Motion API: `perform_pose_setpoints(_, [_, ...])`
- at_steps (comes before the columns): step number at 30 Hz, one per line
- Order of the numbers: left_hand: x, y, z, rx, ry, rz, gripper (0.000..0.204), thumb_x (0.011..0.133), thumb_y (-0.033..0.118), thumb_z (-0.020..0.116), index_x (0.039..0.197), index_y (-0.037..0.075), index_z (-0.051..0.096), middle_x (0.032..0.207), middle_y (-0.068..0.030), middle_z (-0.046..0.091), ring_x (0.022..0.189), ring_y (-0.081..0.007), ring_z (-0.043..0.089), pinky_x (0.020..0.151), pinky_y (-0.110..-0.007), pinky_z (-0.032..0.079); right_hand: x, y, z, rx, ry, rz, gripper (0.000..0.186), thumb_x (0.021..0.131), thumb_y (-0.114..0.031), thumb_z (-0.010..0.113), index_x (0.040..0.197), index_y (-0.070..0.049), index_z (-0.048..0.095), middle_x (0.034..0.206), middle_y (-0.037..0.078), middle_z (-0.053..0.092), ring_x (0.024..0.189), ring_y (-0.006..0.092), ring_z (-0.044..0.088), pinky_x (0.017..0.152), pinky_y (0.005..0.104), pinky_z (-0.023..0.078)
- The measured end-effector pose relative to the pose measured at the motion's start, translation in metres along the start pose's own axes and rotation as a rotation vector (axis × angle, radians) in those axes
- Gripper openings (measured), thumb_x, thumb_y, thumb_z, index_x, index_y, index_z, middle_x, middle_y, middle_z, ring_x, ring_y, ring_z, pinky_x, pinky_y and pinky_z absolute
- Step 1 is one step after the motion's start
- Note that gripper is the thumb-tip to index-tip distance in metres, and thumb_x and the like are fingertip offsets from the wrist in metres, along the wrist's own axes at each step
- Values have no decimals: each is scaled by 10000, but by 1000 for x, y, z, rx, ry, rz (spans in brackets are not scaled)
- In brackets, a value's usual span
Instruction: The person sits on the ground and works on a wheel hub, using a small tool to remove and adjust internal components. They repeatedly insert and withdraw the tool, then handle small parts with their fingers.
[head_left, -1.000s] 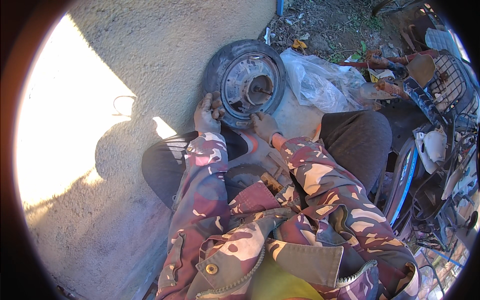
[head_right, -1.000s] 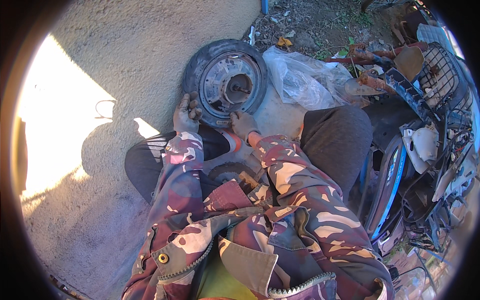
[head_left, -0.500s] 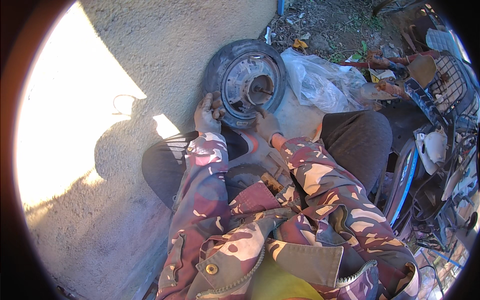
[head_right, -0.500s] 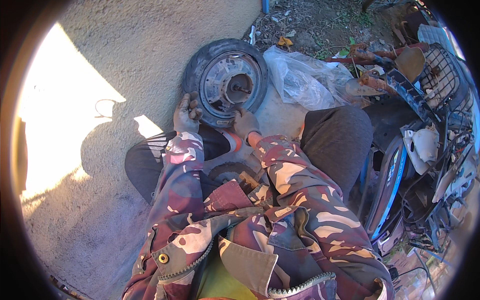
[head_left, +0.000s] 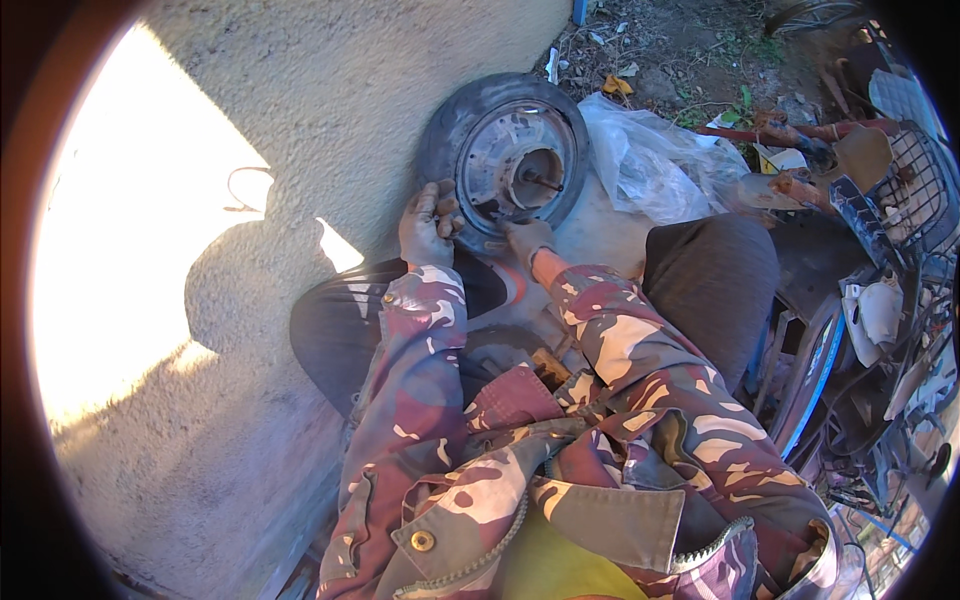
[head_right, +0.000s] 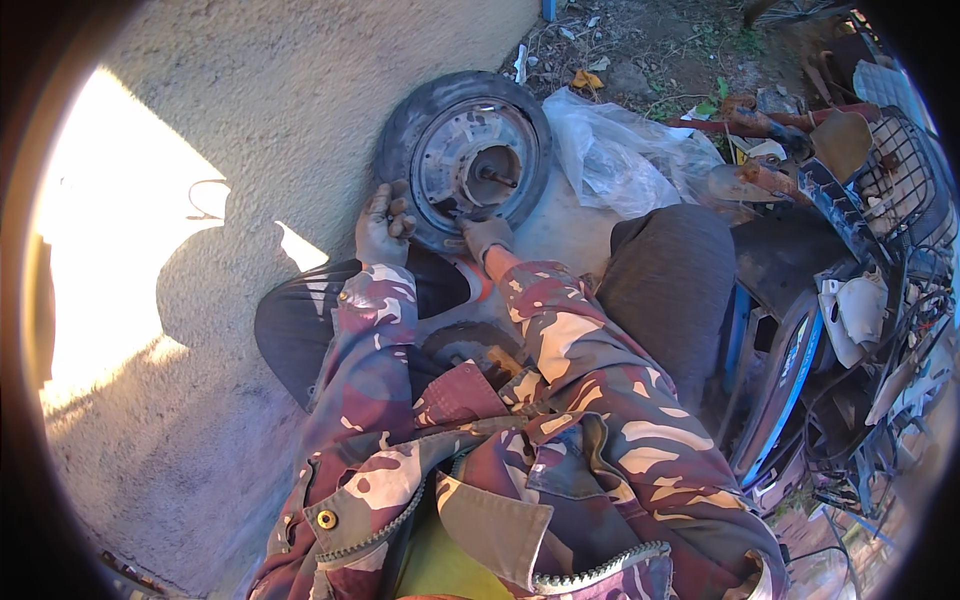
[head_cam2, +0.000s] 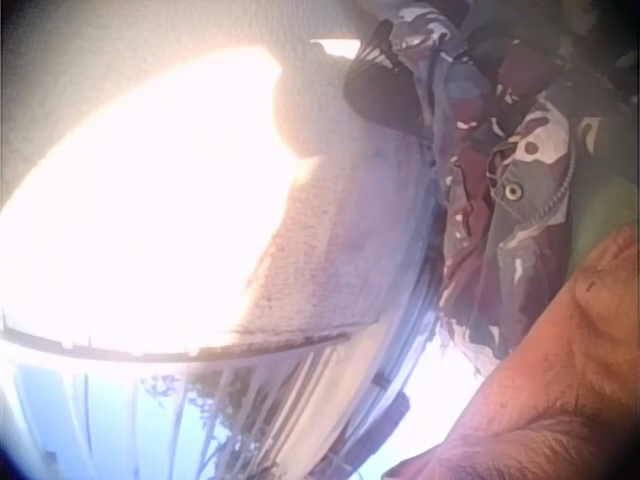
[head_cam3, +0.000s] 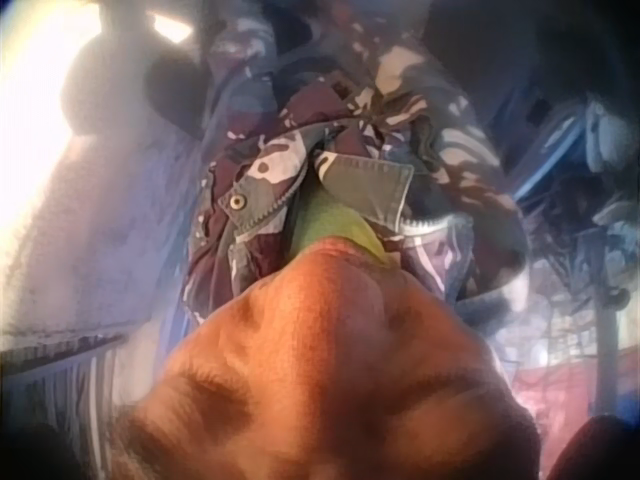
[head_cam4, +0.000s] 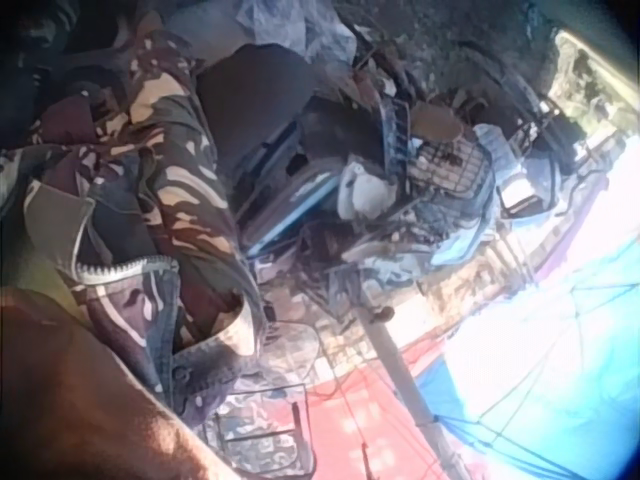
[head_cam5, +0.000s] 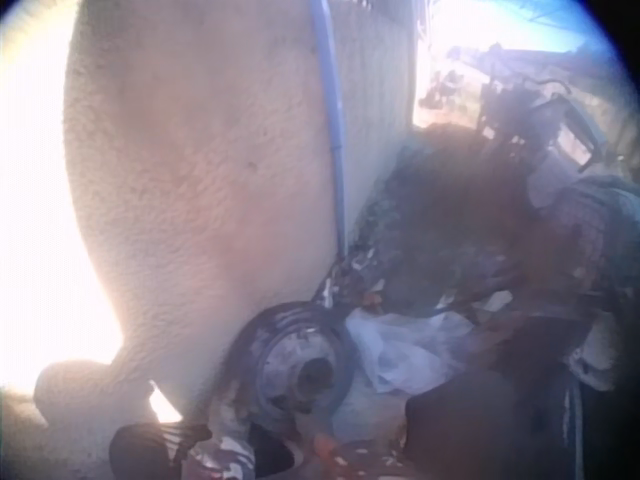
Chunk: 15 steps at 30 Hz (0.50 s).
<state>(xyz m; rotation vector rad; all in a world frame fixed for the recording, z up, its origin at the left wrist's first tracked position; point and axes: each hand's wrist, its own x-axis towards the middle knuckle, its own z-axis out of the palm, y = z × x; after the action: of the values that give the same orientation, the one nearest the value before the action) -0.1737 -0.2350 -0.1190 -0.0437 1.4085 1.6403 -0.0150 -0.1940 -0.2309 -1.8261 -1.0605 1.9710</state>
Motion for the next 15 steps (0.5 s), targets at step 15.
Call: perform_pose_setpoints(15, [34, 17, -18, 15, -5, 9, 315, 1044, 259, 616, 1112, -41, 680, 715, -73, 648, 431, -80, 405, 482, -270, 483, 33, 5, 64, 58, 64, -89, 268, 930, -104, 697, 1152, 45, 712, 1024, 146, 753, 767, 215, 739, 645, 339, 623])
